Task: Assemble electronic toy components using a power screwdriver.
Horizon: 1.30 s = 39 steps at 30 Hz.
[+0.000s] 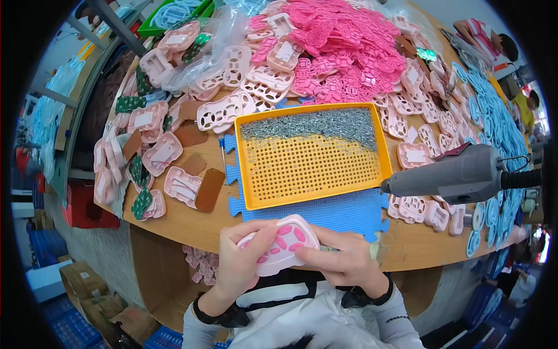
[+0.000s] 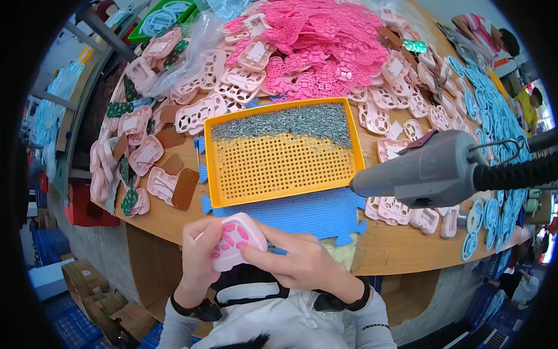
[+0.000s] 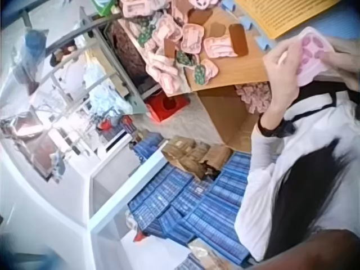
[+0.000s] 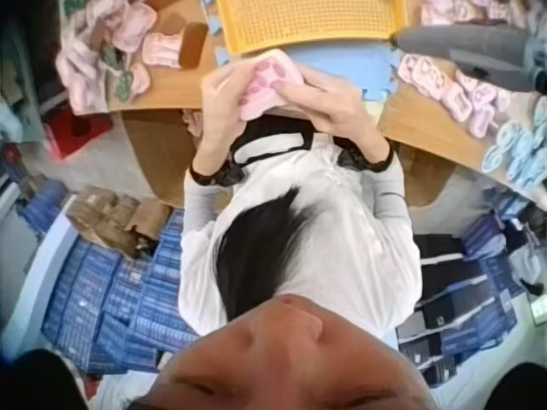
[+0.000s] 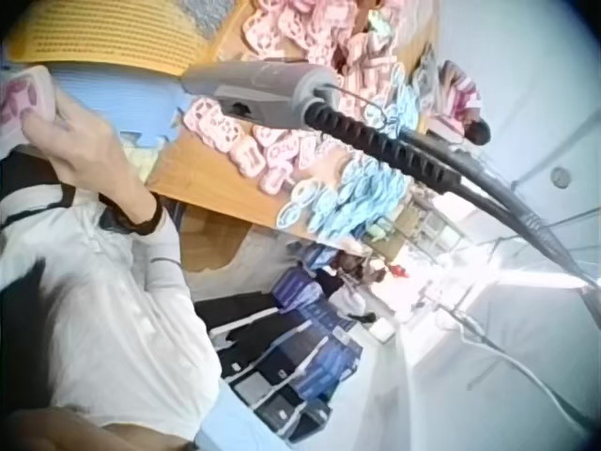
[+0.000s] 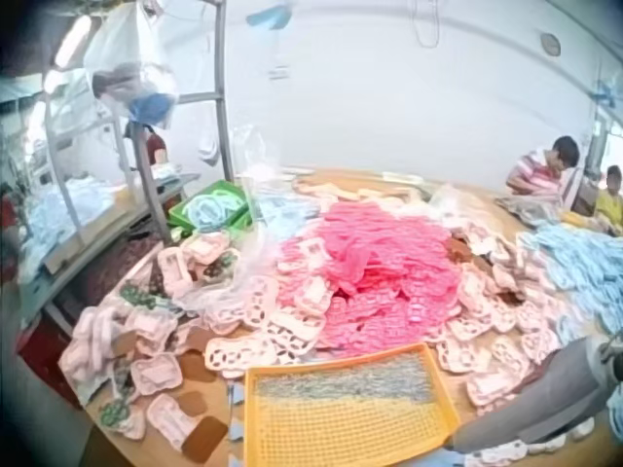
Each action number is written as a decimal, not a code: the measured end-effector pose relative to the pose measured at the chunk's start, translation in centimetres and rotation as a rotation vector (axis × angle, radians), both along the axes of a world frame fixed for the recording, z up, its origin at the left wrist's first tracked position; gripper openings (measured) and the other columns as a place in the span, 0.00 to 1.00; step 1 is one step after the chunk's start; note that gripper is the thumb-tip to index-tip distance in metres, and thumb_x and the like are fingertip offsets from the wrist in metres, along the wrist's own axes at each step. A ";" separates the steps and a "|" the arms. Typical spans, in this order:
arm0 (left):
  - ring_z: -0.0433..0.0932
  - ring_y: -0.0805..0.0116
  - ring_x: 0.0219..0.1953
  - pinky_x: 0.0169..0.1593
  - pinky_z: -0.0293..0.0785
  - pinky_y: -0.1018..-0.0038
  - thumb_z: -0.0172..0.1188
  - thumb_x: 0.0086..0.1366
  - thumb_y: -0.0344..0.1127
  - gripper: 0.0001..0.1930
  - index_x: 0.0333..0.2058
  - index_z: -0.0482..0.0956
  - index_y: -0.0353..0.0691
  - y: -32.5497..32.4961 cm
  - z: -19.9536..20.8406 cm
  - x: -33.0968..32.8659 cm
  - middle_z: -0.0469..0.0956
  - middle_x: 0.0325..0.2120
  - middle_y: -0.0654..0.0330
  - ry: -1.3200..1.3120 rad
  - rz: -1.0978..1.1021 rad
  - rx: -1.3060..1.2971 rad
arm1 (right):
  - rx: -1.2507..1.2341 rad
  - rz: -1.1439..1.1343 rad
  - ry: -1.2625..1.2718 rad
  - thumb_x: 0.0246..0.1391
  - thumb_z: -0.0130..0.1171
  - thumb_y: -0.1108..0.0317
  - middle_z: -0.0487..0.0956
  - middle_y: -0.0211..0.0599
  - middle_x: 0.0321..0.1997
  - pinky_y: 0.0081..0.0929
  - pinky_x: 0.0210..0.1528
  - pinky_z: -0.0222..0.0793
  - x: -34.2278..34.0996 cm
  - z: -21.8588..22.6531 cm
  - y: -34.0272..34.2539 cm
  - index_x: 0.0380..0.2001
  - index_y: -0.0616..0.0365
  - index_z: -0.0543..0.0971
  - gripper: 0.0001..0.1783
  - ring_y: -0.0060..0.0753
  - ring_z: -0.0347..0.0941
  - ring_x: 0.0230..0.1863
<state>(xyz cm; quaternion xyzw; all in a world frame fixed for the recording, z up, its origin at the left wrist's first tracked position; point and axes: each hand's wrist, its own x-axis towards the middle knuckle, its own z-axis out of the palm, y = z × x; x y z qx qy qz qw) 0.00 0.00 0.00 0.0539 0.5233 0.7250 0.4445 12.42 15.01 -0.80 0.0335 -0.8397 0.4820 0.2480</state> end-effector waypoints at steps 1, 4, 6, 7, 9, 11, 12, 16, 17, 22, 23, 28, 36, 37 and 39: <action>0.76 0.80 0.26 0.29 0.71 0.85 0.60 0.60 0.32 0.11 0.37 0.80 0.29 0.0 0.1 0.1 0.80 0.27 0.59 -0.006 -0.007 0.007 | 0.027 0.022 -0.034 0.42 0.60 0.76 0.73 0.53 0.53 0.25 0.27 0.75 0.1 0.3 0.2 0.46 0.46 0.78 0.23 0.41 0.79 0.32; 0.76 0.80 0.26 0.29 0.71 0.85 0.59 0.61 0.32 0.11 0.37 0.80 0.29 0.0 0.7 0.2 0.80 0.27 0.59 -0.007 -0.024 0.006 | 0.061 0.046 -0.054 0.41 0.60 0.77 0.74 0.55 0.52 0.25 0.27 0.75 0.1 0.2 0.3 0.43 0.47 0.79 0.22 0.41 0.79 0.31; 0.76 0.80 0.26 0.29 0.71 0.85 0.59 0.61 0.32 0.11 0.37 0.80 0.28 -0.1 0.7 0.2 0.80 0.27 0.59 -0.003 -0.031 -0.004 | 0.064 0.051 -0.042 0.41 0.61 0.77 0.74 0.55 0.51 0.25 0.27 0.75 0.0 0.2 0.2 0.43 0.48 0.79 0.22 0.41 0.79 0.31; 0.76 0.80 0.26 0.29 0.71 0.85 0.59 0.61 0.32 0.11 0.37 0.80 0.28 -0.2 0.6 0.2 0.80 0.27 0.59 -0.007 -0.031 -0.008 | 0.062 0.047 -0.051 0.40 0.61 0.77 0.74 0.56 0.51 0.25 0.28 0.75 0.0 0.4 0.2 0.43 0.48 0.79 0.22 0.41 0.79 0.32; 0.76 0.80 0.26 0.29 0.71 0.84 0.60 0.60 0.32 0.11 0.37 0.80 0.28 -0.4 0.4 0.2 0.80 0.26 0.59 -0.012 -0.029 -0.010 | 0.060 0.046 -0.060 0.40 0.61 0.77 0.74 0.56 0.50 0.25 0.28 0.75 -0.1 0.6 0.1 0.43 0.49 0.79 0.22 0.41 0.80 0.32; 0.76 0.80 0.27 0.30 0.72 0.84 0.61 0.59 0.31 0.12 0.38 0.80 0.28 -0.5 0.2 0.2 0.80 0.28 0.58 -0.063 -0.032 0.007 | 0.053 0.026 -0.056 0.40 0.61 0.77 0.74 0.57 0.50 0.25 0.29 0.76 -0.2 0.7 -0.1 0.42 0.50 0.80 0.22 0.42 0.80 0.33; 0.76 0.80 0.27 0.30 0.72 0.84 0.61 0.59 0.31 0.12 0.38 0.80 0.28 -0.5 0.4 0.2 0.80 0.28 0.58 -0.063 -0.030 0.008 | 0.054 0.029 -0.057 0.40 0.61 0.77 0.74 0.57 0.50 0.25 0.29 0.76 -0.2 0.7 -0.1 0.42 0.50 0.80 0.22 0.42 0.80 0.33; 0.77 0.78 0.30 0.33 0.74 0.83 0.65 0.56 0.31 0.15 0.40 0.78 0.28 -0.4 0.9 0.3 0.80 0.31 0.56 0.026 -0.075 -0.018 | 0.032 0.021 -0.044 0.39 0.62 0.76 0.76 0.56 0.47 0.26 0.29 0.76 -0.2 0.8 0.0 0.42 0.54 0.80 0.21 0.43 0.79 0.33; 0.77 0.78 0.31 0.34 0.75 0.83 0.66 0.55 0.31 0.16 0.41 0.78 0.28 -0.5 0.9 0.4 0.80 0.32 0.56 0.051 -0.080 -0.012 | 0.032 0.018 -0.039 0.39 0.62 0.76 0.76 0.55 0.46 0.26 0.30 0.76 -0.2 0.9 0.0 0.42 0.55 0.79 0.21 0.43 0.79 0.33; 0.77 0.78 0.31 0.34 0.74 0.83 0.66 0.54 0.31 0.17 0.41 0.78 0.28 -0.5 1.1 0.2 0.80 0.32 0.56 0.116 -0.107 -0.044 | -0.001 0.005 -0.068 0.39 0.62 0.76 0.77 0.54 0.46 0.26 0.30 0.76 -0.3 1.4 0.0 0.41 0.58 0.79 0.20 0.42 0.79 0.33; 0.77 0.78 0.31 0.34 0.74 0.83 0.66 0.54 0.32 0.17 0.41 0.78 0.28 -0.6 1.1 0.2 0.81 0.32 0.56 0.131 -0.108 -0.043 | 0.001 -0.001 -0.073 0.39 0.63 0.76 0.77 0.53 0.46 0.26 0.30 0.76 -0.3 1.3 -0.1 0.41 0.58 0.79 0.20 0.42 0.80 0.33; 0.77 0.78 0.30 0.34 0.74 0.83 0.66 0.55 0.31 0.16 0.40 0.79 0.28 -0.5 0.9 0.3 0.81 0.31 0.56 0.115 -0.095 -0.019 | -0.050 -0.038 -0.004 0.38 0.64 0.75 0.77 0.54 0.46 0.25 0.28 0.75 -0.3 0.6 -0.4 0.41 0.58 0.79 0.20 0.42 0.79 0.31; 0.77 0.78 0.29 0.33 0.74 0.83 0.66 0.54 0.31 0.14 0.37 0.80 0.28 -0.5 0.5 0.4 0.81 0.30 0.56 0.089 -0.049 -0.035 | -0.011 -0.006 -0.027 0.37 0.65 0.75 0.77 0.55 0.46 0.26 0.27 0.75 -0.4 0.8 -0.7 0.42 0.57 0.79 0.22 0.41 0.79 0.29; 0.77 0.79 0.29 0.33 0.74 0.83 0.66 0.54 0.31 0.13 0.37 0.80 0.29 -0.5 0.6 0.4 0.81 0.29 0.56 0.128 -0.052 -0.033 | -0.007 -0.013 -0.026 0.38 0.64 0.75 0.77 0.55 0.46 0.26 0.27 0.74 -0.4 0.9 -0.7 0.42 0.59 0.79 0.22 0.41 0.79 0.28; 0.77 0.79 0.29 0.33 0.74 0.83 0.66 0.54 0.30 0.13 0.38 0.80 0.29 -0.4 0.6 0.3 0.81 0.29 0.57 0.168 -0.052 -0.031 | -0.003 -0.017 -0.024 0.39 0.64 0.76 0.77 0.56 0.46 0.26 0.28 0.74 -0.2 0.8 -1.0 0.42 0.60 0.79 0.21 0.40 0.79 0.28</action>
